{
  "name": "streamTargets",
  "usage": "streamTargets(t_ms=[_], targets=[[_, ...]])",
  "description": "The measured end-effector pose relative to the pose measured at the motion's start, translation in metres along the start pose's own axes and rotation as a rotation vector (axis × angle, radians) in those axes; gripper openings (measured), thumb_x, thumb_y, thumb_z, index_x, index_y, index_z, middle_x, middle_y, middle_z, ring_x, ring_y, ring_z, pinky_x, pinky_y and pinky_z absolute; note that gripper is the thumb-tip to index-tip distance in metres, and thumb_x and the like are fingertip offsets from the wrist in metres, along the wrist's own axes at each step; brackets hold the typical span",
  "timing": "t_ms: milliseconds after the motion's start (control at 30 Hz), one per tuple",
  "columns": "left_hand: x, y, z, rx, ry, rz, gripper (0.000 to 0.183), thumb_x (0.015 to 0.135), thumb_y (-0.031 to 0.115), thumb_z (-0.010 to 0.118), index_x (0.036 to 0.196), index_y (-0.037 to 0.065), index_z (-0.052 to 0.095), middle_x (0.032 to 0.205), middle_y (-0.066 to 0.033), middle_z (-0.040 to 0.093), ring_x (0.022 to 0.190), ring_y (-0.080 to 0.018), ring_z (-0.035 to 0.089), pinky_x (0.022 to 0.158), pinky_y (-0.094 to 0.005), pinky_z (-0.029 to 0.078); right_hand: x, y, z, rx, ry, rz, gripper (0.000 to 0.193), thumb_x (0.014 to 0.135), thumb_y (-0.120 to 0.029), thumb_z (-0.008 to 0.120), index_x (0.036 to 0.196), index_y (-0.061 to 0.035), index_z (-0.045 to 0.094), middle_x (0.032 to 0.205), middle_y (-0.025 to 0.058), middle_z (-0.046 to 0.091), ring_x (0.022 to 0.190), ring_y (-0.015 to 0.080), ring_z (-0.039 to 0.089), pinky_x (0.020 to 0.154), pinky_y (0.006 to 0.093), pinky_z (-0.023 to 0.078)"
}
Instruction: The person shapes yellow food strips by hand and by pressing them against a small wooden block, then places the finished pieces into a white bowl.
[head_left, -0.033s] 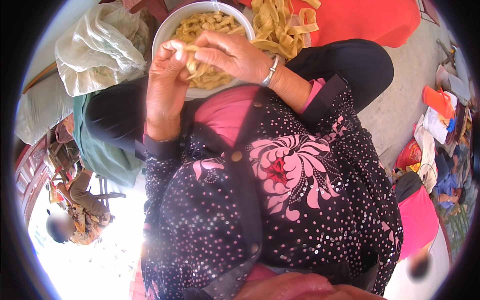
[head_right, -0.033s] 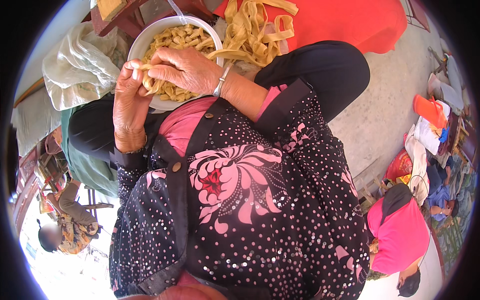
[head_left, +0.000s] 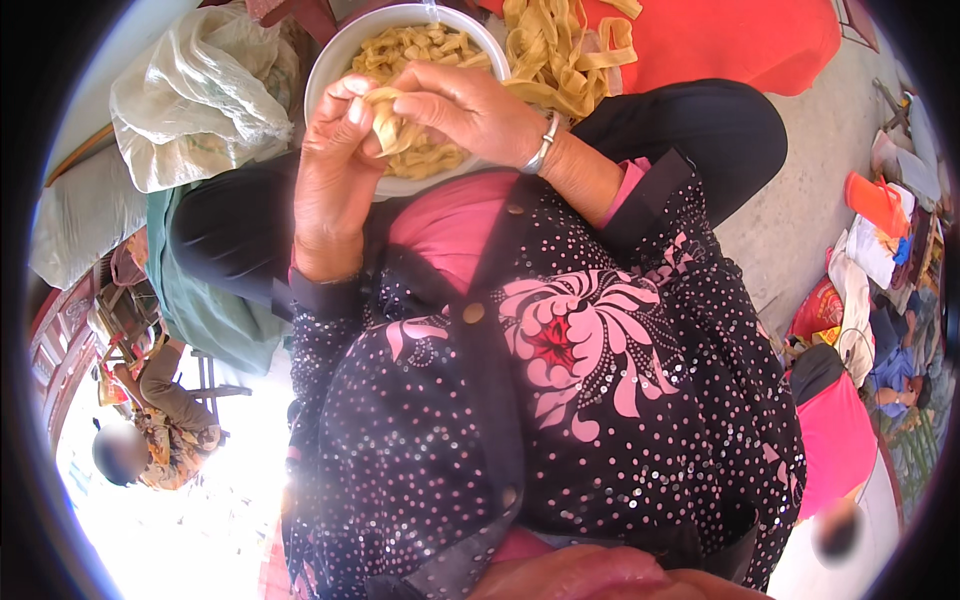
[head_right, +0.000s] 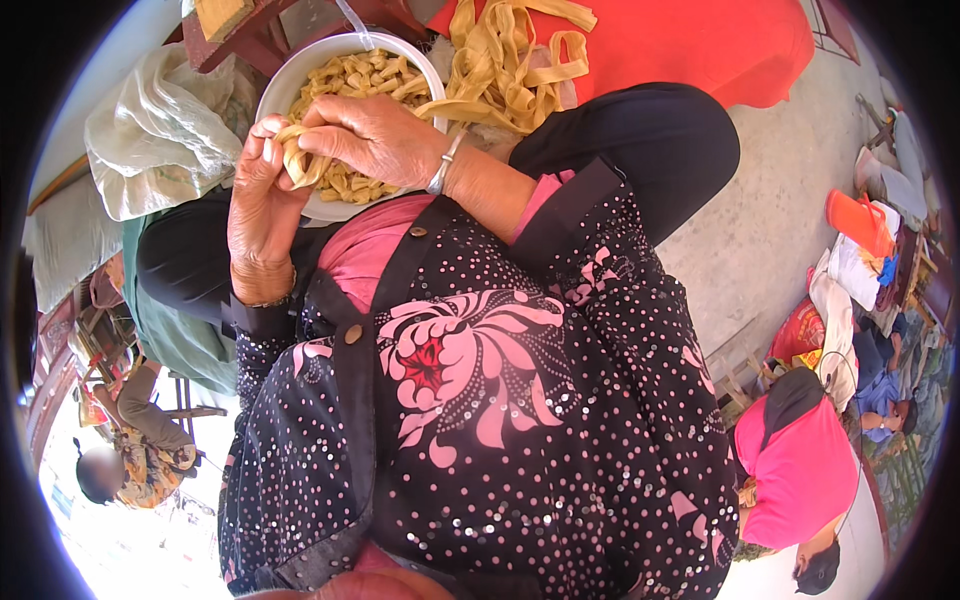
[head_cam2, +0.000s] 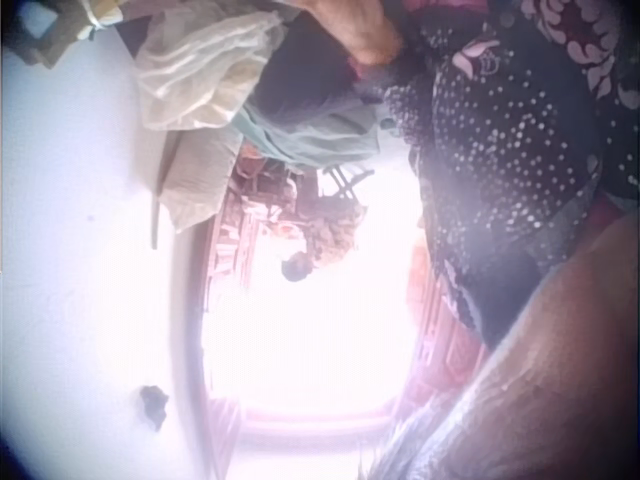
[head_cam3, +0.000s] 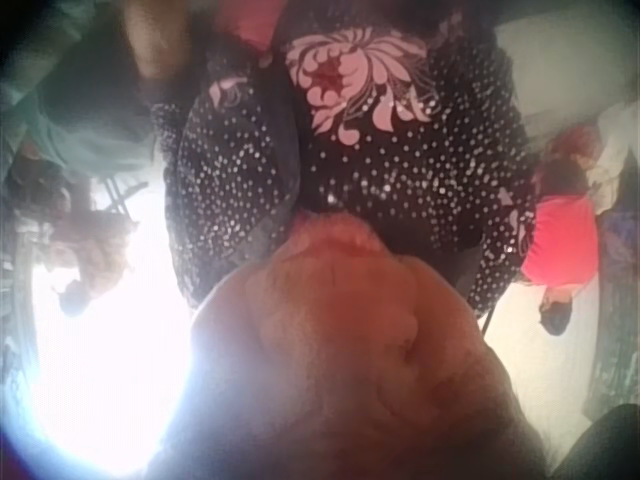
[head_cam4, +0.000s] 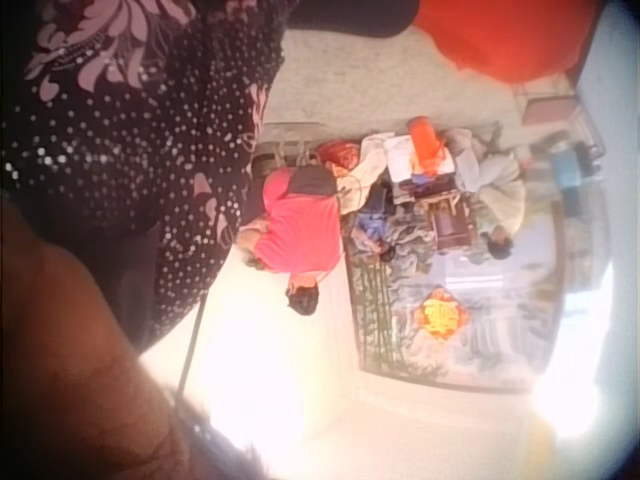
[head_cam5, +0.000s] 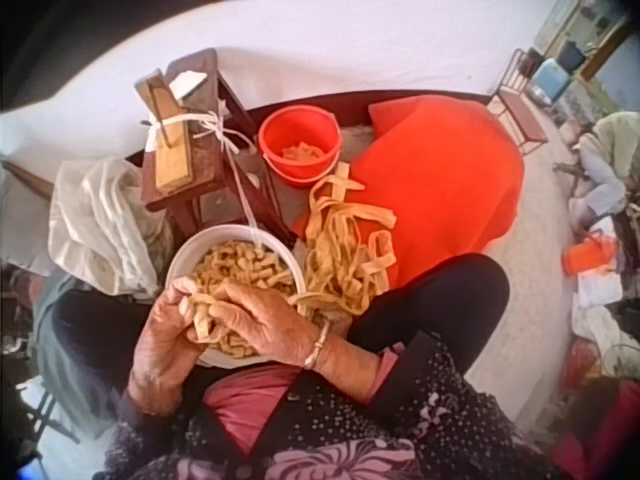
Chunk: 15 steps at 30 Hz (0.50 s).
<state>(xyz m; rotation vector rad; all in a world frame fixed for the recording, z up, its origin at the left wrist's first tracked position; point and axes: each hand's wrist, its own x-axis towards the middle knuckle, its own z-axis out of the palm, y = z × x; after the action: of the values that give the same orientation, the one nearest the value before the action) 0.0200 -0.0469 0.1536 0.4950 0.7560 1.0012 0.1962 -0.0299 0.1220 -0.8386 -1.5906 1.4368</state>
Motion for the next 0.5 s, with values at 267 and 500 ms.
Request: streamTargets(t_ms=[267,500], targets=[[-0.003,-0.008,0.022,0.660,0.008,0.191,0.037,0.084,0.004,0.059,0.121,0.001,0.053,0.107,-0.0044,0.057,0.098,-0.0140,0.055,0.087,-0.0264,0.044,-0.013,0.012,-0.009,0.046,-0.024,0.176,0.033,0.094,-0.033,0.049,0.094,-0.0009,0.059,0.075,0.0113,0.057,0.067,0.0208,0.056,0.064,0.0297,0.045],[0.004,-0.020,0.013,0.699,0.162,0.074,0.034,0.095,0.026,0.049,0.116,0.000,0.058,0.081,0.0003,0.056,0.076,-0.0048,0.049,0.066,-0.0202,0.041,-0.010,0.008,0.009,0.259,0.143,0.058,0.027,0.096,-0.026,0.047,0.112,-0.0042,0.050,0.097,0.0026,0.057,0.076,0.0053,0.055,0.056,0.0174,0.046]])
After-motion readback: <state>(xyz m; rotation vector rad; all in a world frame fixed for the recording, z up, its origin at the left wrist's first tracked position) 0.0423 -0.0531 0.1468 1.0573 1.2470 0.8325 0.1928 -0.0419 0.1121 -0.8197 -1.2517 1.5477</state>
